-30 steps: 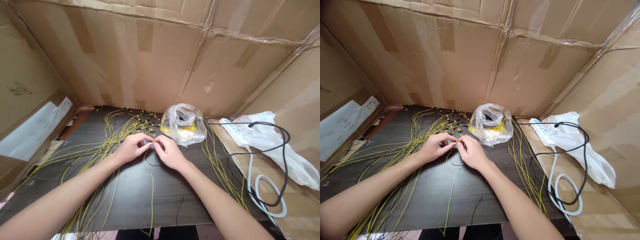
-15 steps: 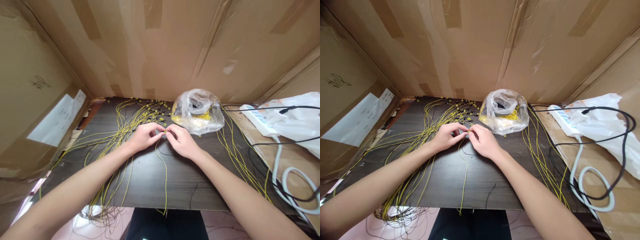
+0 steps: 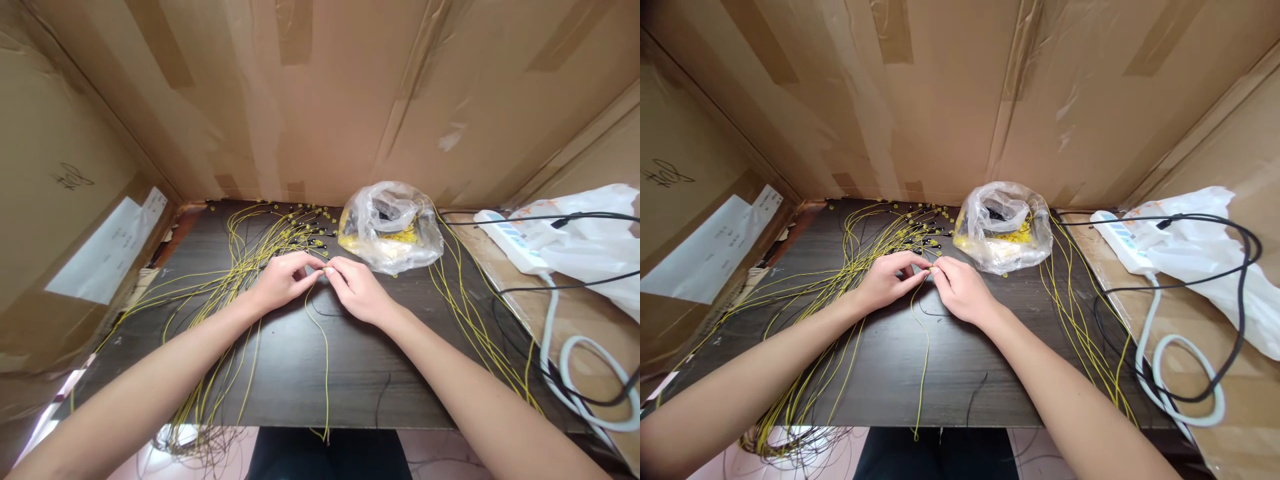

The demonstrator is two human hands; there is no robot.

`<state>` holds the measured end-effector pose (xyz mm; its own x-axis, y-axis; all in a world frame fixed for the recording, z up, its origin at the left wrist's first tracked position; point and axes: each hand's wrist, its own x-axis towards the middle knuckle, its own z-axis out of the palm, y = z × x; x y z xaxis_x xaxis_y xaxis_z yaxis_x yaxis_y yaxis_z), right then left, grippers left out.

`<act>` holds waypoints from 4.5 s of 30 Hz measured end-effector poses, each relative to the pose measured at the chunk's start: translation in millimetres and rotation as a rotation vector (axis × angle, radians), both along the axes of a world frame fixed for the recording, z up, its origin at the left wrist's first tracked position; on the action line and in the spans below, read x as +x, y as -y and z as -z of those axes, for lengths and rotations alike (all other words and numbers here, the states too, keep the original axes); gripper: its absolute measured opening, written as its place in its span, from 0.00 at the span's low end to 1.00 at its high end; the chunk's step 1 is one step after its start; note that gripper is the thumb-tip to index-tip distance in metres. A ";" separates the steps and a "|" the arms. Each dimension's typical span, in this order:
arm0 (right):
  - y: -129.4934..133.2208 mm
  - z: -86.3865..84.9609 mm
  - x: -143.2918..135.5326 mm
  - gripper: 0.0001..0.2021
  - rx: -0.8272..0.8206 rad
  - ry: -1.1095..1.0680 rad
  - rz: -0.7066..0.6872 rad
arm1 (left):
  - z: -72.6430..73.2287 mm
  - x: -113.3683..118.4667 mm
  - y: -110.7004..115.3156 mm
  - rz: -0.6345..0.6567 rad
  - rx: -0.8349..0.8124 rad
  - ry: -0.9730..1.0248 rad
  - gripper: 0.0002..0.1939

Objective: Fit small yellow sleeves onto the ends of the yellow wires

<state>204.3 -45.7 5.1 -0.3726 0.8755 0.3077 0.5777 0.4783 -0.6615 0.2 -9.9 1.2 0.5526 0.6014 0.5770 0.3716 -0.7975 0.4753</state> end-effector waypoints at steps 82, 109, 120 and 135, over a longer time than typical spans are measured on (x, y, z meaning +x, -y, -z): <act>1.2 -2.9 0.1 0.07 0.011 -0.099 0.023 | -1.2 1.2 1.0 -0.008 -0.110 0.067 0.04; 0.7 0.4 -1.2 0.04 0.044 -0.127 0.070 | -1.1 3.1 0.9 -0.019 -0.118 0.056 0.04; 0.2 -2.4 -1.1 0.14 -0.014 -0.131 0.007 | -1.0 0.9 1.2 -0.016 -0.021 0.026 0.05; 3.1 -1.4 -1.6 0.05 0.014 -0.153 0.050 | -2.9 4.0 3.3 -0.040 -0.174 0.102 0.05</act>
<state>202.6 -48.8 6.5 -0.2767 0.8870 0.3696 0.4936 0.4612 -0.7373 4.1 -13.3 4.1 0.4705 0.7172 0.5141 0.3444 -0.6856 0.6413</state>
